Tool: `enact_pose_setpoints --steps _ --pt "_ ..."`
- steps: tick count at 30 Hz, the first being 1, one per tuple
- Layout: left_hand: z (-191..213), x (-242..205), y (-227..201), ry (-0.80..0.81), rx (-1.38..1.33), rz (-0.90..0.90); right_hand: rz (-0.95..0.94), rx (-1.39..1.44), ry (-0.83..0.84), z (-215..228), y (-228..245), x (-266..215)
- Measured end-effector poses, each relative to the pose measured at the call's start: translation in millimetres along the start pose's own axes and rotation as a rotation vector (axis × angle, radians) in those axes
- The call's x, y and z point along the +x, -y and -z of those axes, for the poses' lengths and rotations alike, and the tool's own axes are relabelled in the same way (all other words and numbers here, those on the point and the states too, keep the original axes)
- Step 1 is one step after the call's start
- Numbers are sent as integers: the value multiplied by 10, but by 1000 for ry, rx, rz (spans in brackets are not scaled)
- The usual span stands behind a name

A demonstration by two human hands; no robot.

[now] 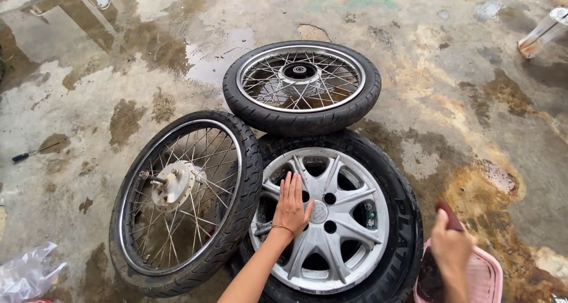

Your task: The person is cleaning the spokes of a car wheel rim using a small sponge and water from a bucket.

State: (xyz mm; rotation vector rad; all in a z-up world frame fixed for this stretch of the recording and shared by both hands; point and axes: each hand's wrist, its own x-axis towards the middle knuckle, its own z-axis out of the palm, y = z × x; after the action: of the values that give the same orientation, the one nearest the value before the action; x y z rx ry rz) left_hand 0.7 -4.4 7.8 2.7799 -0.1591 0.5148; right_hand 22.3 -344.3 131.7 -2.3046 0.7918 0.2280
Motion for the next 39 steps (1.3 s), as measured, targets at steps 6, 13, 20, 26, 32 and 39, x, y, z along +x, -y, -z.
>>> enact_pose_setpoints --steps 6,13,20,26,32,39 --pt "-25 -29 7 5 -5 1 196 278 64 -562 558 -401" --pt "56 -33 -20 53 -64 62 428 86 105 -1133 385 -476" --pt "9 -37 15 34 -91 107 339 11 419 -1421 1070 -992" --pt "45 -62 14 -1 -173 96 699 -192 275 -2062 797 -517" --pt "-51 -32 15 -58 -130 85 733 -295 261 -1981 1026 -172" --pt "-91 -58 37 -70 -77 87 716 -200 123 -2030 848 -270"
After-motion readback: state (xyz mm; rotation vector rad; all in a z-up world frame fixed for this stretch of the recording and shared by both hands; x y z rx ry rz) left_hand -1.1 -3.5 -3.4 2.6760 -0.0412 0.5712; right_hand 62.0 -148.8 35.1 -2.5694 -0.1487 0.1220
